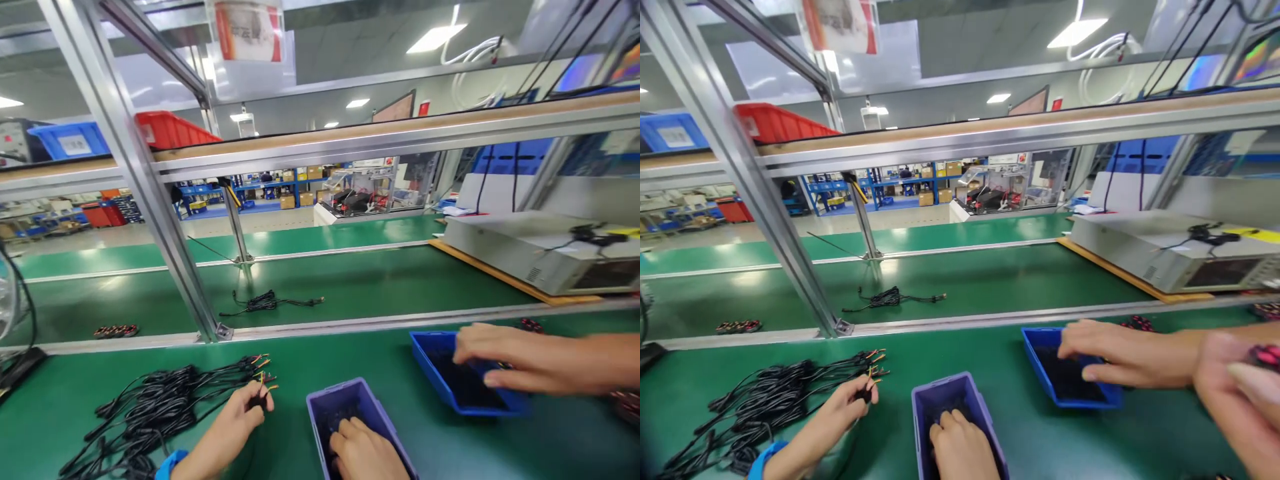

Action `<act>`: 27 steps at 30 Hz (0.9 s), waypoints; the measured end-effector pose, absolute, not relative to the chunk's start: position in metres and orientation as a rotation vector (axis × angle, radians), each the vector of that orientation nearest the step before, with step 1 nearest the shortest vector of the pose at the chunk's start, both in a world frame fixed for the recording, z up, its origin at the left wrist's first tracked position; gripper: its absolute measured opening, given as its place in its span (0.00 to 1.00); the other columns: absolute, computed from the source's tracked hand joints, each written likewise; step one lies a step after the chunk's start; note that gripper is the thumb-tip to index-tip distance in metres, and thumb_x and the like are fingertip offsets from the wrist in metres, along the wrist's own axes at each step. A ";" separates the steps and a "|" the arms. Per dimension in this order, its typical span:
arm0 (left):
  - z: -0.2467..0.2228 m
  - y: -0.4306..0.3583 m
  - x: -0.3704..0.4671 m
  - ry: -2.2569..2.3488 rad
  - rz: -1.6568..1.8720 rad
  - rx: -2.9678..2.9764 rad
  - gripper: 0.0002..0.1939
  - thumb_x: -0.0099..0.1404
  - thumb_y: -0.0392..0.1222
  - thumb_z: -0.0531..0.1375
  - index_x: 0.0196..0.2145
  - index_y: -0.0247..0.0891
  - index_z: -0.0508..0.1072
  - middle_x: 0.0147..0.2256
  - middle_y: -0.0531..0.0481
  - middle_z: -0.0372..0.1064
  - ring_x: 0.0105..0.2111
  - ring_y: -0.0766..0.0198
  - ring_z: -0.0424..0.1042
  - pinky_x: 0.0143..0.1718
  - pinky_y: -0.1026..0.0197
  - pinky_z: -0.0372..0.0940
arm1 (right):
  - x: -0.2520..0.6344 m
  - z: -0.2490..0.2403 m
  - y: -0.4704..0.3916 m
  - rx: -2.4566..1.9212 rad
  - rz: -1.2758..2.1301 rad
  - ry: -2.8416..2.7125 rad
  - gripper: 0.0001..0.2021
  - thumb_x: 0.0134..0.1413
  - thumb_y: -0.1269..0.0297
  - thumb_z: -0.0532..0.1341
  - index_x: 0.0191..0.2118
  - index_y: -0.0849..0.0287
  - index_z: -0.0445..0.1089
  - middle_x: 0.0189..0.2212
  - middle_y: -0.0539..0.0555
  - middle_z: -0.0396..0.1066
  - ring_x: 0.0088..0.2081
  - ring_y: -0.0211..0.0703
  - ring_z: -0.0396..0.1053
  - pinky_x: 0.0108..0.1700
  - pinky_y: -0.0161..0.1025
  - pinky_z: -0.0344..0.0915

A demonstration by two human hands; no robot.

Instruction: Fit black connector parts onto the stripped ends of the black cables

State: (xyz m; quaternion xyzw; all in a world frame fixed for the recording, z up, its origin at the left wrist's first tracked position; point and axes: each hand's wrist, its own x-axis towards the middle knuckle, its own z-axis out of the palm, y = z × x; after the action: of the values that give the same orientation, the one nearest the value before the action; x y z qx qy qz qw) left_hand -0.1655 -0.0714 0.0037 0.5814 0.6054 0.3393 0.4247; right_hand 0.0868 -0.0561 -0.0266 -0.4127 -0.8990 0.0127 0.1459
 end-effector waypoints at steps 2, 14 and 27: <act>0.012 -0.076 -0.169 1.395 0.910 1.279 0.10 0.61 0.48 0.57 0.30 0.40 0.68 0.25 0.57 0.58 0.22 0.68 0.52 0.23 0.65 0.47 | 0.087 -0.024 -0.056 -1.206 0.061 -2.559 0.15 0.43 0.86 0.64 0.26 0.55 0.72 0.27 0.48 0.76 0.33 0.45 0.74 0.34 0.36 0.63; 0.033 -0.062 -0.097 0.957 0.933 1.072 0.24 0.51 0.60 0.68 0.34 0.37 0.73 0.24 0.54 0.68 0.22 0.69 0.62 0.23 0.68 0.54 | 0.096 -0.007 -0.055 -1.241 0.261 -2.381 0.14 0.54 0.84 0.61 0.33 0.54 0.73 0.31 0.48 0.76 0.34 0.43 0.74 0.37 0.34 0.64; 0.040 -0.042 -0.084 1.047 0.852 1.323 0.31 0.60 0.73 0.55 0.28 0.38 0.67 0.21 0.55 0.64 0.16 0.72 0.52 0.19 0.67 0.48 | 0.107 0.014 -0.056 -1.073 0.561 -1.960 0.10 0.65 0.70 0.57 0.33 0.53 0.73 0.30 0.49 0.76 0.33 0.40 0.75 0.34 0.29 0.67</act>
State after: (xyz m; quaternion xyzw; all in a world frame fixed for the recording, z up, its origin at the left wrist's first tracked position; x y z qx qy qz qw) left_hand -0.0841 -0.0420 0.0398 0.5673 0.4489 0.3654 0.5857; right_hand 0.1066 -0.0561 0.0141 -0.4253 -0.7774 0.2223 0.4067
